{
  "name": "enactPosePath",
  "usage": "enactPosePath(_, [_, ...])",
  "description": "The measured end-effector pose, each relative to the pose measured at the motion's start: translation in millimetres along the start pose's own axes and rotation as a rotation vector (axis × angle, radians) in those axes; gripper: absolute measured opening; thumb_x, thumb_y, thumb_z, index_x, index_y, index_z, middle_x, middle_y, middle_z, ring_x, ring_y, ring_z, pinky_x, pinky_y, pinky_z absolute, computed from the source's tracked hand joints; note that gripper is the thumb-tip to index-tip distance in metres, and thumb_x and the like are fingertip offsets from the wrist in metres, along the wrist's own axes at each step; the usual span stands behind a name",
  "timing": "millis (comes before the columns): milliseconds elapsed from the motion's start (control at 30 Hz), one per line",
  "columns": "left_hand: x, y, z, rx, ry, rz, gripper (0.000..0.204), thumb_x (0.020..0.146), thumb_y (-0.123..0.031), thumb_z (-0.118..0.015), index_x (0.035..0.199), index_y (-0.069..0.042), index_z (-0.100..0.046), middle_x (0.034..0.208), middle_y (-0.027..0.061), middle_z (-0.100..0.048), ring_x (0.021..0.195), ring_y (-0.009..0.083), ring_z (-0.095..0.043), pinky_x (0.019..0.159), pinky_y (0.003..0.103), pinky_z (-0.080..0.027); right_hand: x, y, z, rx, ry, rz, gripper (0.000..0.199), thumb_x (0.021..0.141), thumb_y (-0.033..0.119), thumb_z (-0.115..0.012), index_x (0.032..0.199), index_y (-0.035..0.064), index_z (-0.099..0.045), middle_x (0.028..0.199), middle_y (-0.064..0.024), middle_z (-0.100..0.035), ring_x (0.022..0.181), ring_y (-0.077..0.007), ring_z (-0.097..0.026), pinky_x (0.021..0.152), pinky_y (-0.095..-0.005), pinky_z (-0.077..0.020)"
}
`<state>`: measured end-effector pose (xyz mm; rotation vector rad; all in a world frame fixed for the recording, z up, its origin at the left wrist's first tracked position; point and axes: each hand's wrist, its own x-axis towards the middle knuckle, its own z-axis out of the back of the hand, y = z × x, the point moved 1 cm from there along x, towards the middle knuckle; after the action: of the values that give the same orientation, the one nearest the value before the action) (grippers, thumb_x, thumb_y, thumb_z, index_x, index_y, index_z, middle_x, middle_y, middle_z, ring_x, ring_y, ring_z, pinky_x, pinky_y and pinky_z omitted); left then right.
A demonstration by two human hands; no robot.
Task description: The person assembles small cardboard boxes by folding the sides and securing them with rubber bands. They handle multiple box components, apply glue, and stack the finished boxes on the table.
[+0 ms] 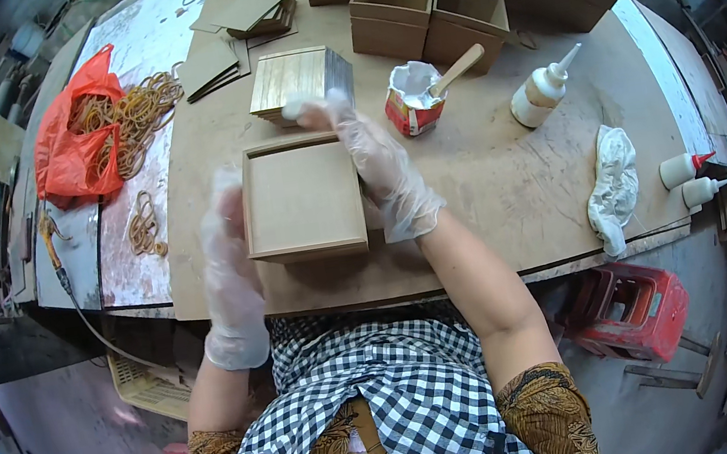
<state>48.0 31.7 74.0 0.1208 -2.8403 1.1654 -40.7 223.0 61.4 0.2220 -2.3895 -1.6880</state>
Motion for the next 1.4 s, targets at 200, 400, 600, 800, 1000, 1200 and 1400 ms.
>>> enactPosePath(200, [34,-7,2,0.683,0.076,-0.207,0.06,0.107,-0.038,-0.028,0.155,-0.002,-0.023,0.163,0.0096,-0.018,0.151,0.0215,-0.015,0.121,0.037,-0.013,-38,11,-6,-0.142,-0.079,0.207,0.076,0.105,0.053,-0.023,0.153,-0.0052,-0.018,0.161,-0.017,-0.022,0.15,-0.0248,-0.016,0.121,-0.0332,-0.012])
enactPosePath(400, [53,14,7,0.716,0.367,-0.11,0.053,0.109,-0.026,-0.027,0.155,-0.001,-0.02,0.16,0.0106,-0.026,0.149,0.0198,-0.02,0.121,0.031,-0.011,-47,9,-23,-0.583,-0.066,0.306,0.075,0.104,0.05,-0.035,0.154,-0.0045,-0.018,0.159,-0.0219,-0.023,0.149,-0.0333,-0.018,0.12,-0.0384,-0.0143])
enactPosePath(600, [51,11,-1,0.699,0.369,-0.053,0.055,0.108,-0.028,-0.028,0.155,0.0,-0.02,0.159,0.0112,-0.029,0.148,0.0195,-0.022,0.121,0.032,-0.013,-47,10,-19,-0.651,-0.028,0.324,0.072,0.104,0.046,-0.036,0.154,-0.0035,-0.018,0.16,-0.0216,-0.022,0.149,-0.0338,-0.019,0.12,-0.0398,-0.0145])
enactPosePath(800, [51,11,2,0.703,0.386,-0.082,0.057,0.108,-0.032,-0.028,0.155,-0.001,-0.02,0.161,0.0106,-0.023,0.149,0.0197,-0.019,0.122,0.033,-0.013,-45,12,-21,-0.654,-0.054,0.313,0.074,0.105,0.048,-0.034,0.154,-0.0035,-0.016,0.16,-0.0215,-0.022,0.149,-0.0321,-0.018,0.121,-0.0387,-0.0132])
enactPosePath(1000, [46,13,-6,0.317,0.112,-0.023,0.063,0.106,-0.043,-0.036,0.155,-0.005,-0.024,0.163,0.0089,-0.017,0.15,0.0198,-0.016,0.122,0.035,-0.015,-48,20,0,0.202,-0.027,0.189,0.082,0.102,0.058,-0.03,0.155,-0.0019,-0.012,0.162,-0.0156,-0.018,0.151,-0.0255,-0.012,0.122,-0.0358,-0.0076])
enactPosePath(1200, [54,15,73,0.57,-0.028,0.46,0.06,0.105,-0.044,-0.04,0.147,-0.002,-0.04,0.147,0.0115,-0.046,0.135,0.019,-0.043,0.112,0.032,-0.034,-74,10,-6,0.035,-0.3,-0.211,0.05,0.104,0.038,-0.048,0.137,0.0004,-0.051,0.132,-0.0087,-0.058,0.119,-0.0167,-0.056,0.104,-0.0325,-0.0412])
enactPosePath(1400, [14,-6,-8,0.554,0.088,0.023,0.044,0.105,-0.02,-0.044,0.144,0.001,-0.043,0.148,0.0129,-0.044,0.131,0.0211,-0.047,0.111,0.034,-0.037,-69,21,-11,0.356,-0.26,0.03,0.035,0.101,0.023,-0.054,0.125,-0.002,-0.058,0.121,-0.0109,-0.065,0.112,-0.0191,-0.061,0.101,-0.0341,-0.0466])
